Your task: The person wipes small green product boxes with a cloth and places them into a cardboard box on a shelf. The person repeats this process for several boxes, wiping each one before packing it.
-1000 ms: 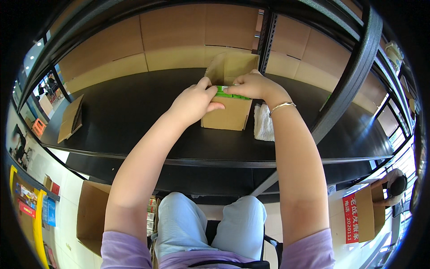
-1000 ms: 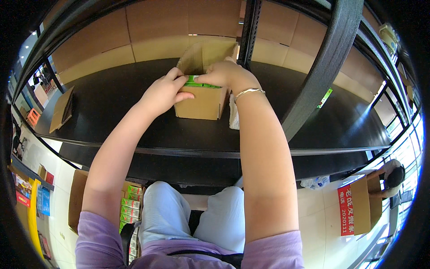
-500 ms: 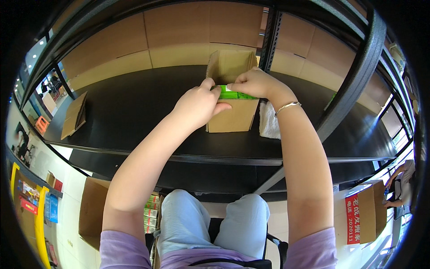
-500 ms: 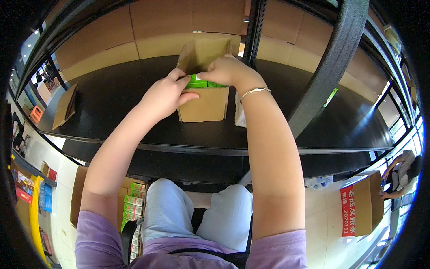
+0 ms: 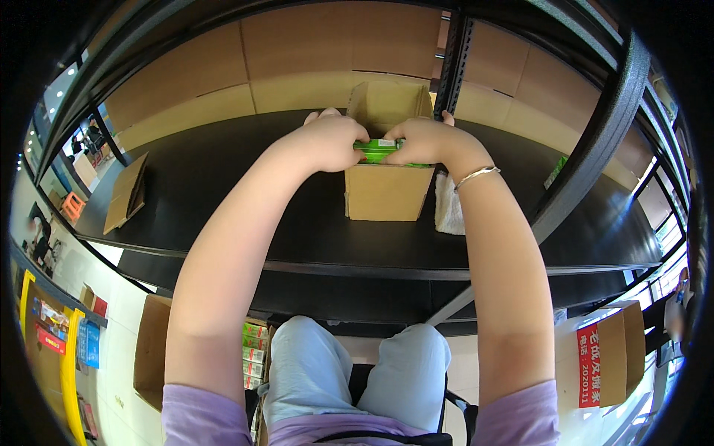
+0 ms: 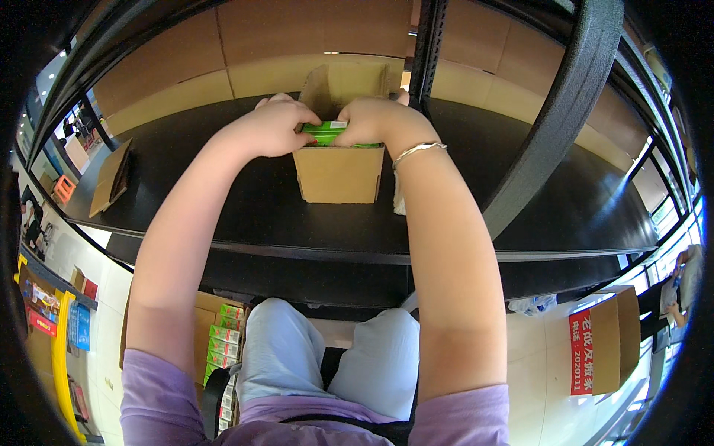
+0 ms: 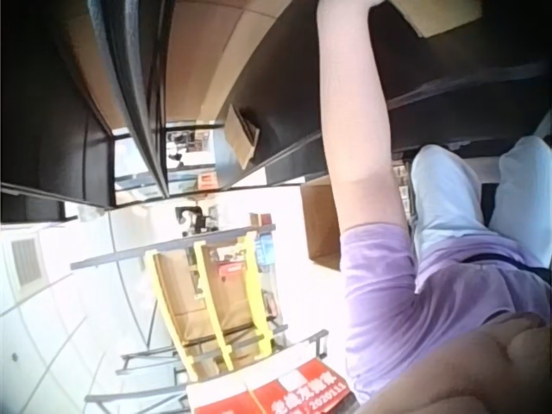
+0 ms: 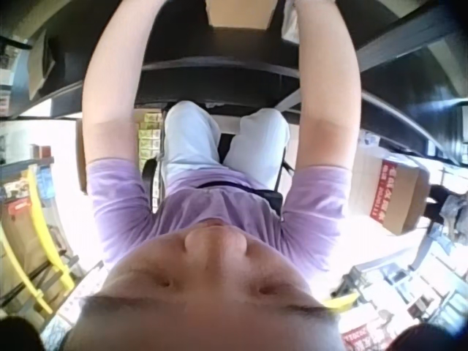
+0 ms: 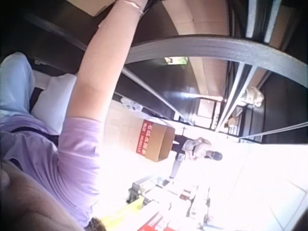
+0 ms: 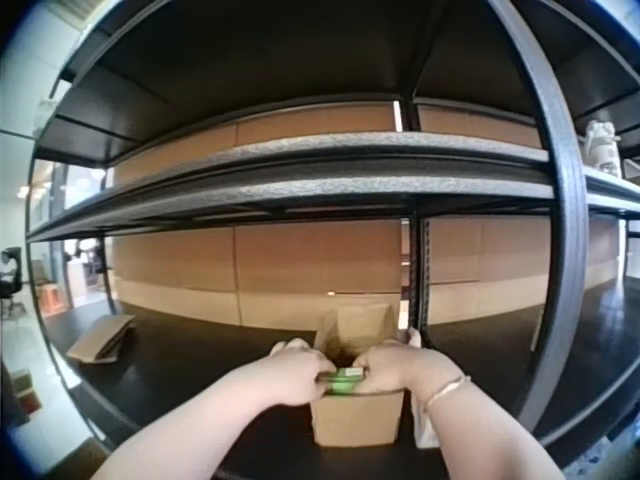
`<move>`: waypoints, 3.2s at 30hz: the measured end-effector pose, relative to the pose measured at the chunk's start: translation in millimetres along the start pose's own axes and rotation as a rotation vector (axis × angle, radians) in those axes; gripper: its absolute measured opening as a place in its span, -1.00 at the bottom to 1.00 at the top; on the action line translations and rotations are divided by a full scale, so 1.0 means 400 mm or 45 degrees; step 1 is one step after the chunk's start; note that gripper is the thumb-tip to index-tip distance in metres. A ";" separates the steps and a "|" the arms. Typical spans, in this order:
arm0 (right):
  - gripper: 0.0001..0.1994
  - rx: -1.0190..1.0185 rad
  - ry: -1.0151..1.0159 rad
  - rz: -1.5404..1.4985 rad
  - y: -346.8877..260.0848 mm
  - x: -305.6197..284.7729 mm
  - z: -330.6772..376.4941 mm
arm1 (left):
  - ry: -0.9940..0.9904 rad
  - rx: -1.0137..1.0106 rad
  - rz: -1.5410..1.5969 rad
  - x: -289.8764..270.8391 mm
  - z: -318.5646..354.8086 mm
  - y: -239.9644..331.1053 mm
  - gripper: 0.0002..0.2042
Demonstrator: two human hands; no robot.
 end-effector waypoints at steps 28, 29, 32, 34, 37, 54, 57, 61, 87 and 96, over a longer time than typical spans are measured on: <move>-0.42 -0.331 -0.144 -0.046 -0.120 0.000 0.084 | -0.306 0.183 0.421 -0.005 0.107 -0.011 -0.66; -0.44 -0.337 -0.168 -0.051 -0.119 -0.003 0.086 | -0.312 0.176 0.414 -0.004 0.107 -0.012 -0.65; -0.42 -0.426 -0.178 -0.247 -0.100 -0.016 0.079 | -0.196 0.202 0.344 -0.020 0.111 -0.007 -0.64; -0.41 -0.424 -0.264 -0.183 -0.088 -0.009 0.071 | -0.217 0.173 0.218 -0.027 0.108 0.003 -0.64; -0.42 -0.437 -0.313 -0.109 -0.084 -0.002 0.064 | -0.207 0.147 0.100 -0.023 0.104 0.001 -0.65; -0.54 0.223 -0.145 0.286 -0.054 -0.016 0.033 | -0.158 0.137 -0.020 -0.017 0.101 0.020 -0.66; -0.51 0.100 -0.131 0.241 -0.042 -0.012 0.021 | -0.157 0.136 -0.016 -0.020 0.105 0.020 -0.66; -0.49 -0.055 -0.088 0.209 -0.033 -0.009 0.017 | -0.180 0.134 -0.013 -0.021 0.105 0.024 -0.66; -0.53 0.173 0.084 0.238 -0.055 -0.028 0.024 | -0.179 0.091 0.005 -0.019 0.109 0.019 -0.67; -0.57 -0.259 0.291 0.013 -0.059 -0.039 0.014 | -0.183 0.051 -0.002 -0.026 0.116 0.034 -0.75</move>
Point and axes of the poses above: each hand's wrist, its own z-axis away from the middle knuckle, its own x-axis out of the palm, y = z × x, the point moved 9 cm from there along -z, towards the middle knuckle, and after that the axes turned 2 degrees about z, right-handed, at the moved point
